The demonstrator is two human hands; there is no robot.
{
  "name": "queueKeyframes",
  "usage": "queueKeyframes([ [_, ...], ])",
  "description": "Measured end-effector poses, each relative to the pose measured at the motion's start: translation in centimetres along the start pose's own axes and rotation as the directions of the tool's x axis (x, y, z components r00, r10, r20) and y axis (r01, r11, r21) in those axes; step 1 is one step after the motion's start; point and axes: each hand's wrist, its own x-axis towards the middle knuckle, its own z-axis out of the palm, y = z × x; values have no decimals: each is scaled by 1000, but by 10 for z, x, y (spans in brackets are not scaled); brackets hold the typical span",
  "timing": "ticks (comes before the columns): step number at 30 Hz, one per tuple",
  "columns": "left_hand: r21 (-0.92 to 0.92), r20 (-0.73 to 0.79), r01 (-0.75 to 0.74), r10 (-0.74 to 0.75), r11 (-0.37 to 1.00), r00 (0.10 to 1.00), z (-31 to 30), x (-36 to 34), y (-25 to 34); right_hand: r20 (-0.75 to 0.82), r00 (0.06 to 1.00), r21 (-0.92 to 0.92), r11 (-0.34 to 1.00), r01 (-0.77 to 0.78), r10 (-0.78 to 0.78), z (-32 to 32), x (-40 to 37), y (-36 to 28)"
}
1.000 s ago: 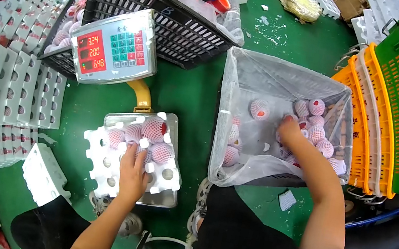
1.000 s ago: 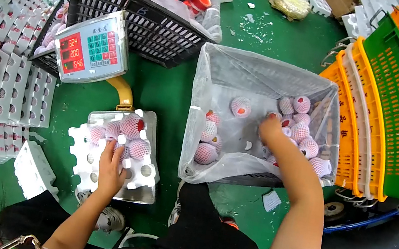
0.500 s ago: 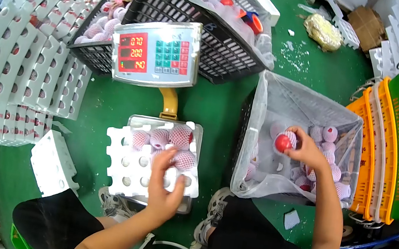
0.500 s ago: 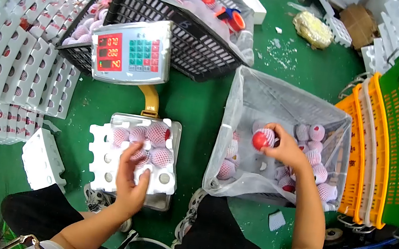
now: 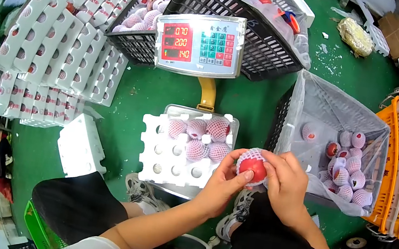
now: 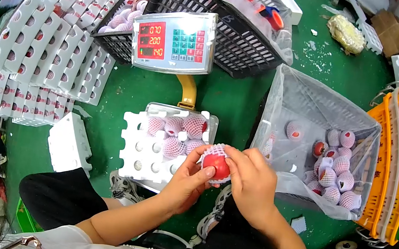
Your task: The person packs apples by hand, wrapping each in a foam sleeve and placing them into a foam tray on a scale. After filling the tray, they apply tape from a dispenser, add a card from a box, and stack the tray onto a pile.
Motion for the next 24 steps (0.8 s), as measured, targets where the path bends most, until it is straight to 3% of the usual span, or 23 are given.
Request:
queueKeyframes([
  [2,44,36,-79,77,996,996,-4,-1,-7,-31,983,-168,970,175,-183,3,-4,-2],
  [5,-3,41,-161,161,987,986,2,-6,-7,84,907,-162,893,420,-412,-4,-4,-10],
  [6,-144,38,-56,62,988,997,0,-8,-4,125,874,-149,862,484,-470,-5,0,-12],
  [7,-276,49,46,-34,960,998,-5,-10,1,241,825,4,851,525,-511,-11,-1,-5],
  [8,-399,71,142,-124,906,990,-10,-11,6,191,873,7,890,456,-449,-11,4,-8],
  [9,-501,288,235,-96,833,953,-27,-7,3,142,914,18,924,383,-381,-14,10,-14],
  [10,-462,283,238,-112,854,953,-38,-6,-3,96,947,35,951,306,-308,-14,14,-16],
  [11,-428,274,242,-130,871,953,-38,-7,1,216,971,70,994,85,-98,-12,13,-14],
  [13,-273,170,203,-160,940,972,-35,-13,11,313,949,193,981,-26,-37,0,8,0],
  [15,68,186,-70,57,995,981,-49,-13,14,352,936,211,974,-79,0,6,3,2],
  [16,241,213,-207,156,948,965,-55,-15,17,375,927,195,976,-95,15,8,0,2],
  [17,399,229,-206,120,894,966,-53,-21,28,396,918,183,977,-107,26,13,-2,2],
  [18,646,232,-218,83,731,969,-59,-21,27,434,898,216,961,-173,64,18,-7,2],
  [20,702,290,-314,146,639,946,-65,-21,33,447,891,249,946,-209,79,26,-11,4],
  [21,641,137,-213,163,738,977,-77,-24,33,507,849,335,873,-354,149,27,-12,9],
  [22,550,-11,-127,159,826,987,-95,-22,31,444,883,335,885,-322,153,22,-9,8],
  [24,600,-294,-82,315,796,902,-156,-10,58,236,961,234,952,-196,140,11,-4,15],
])
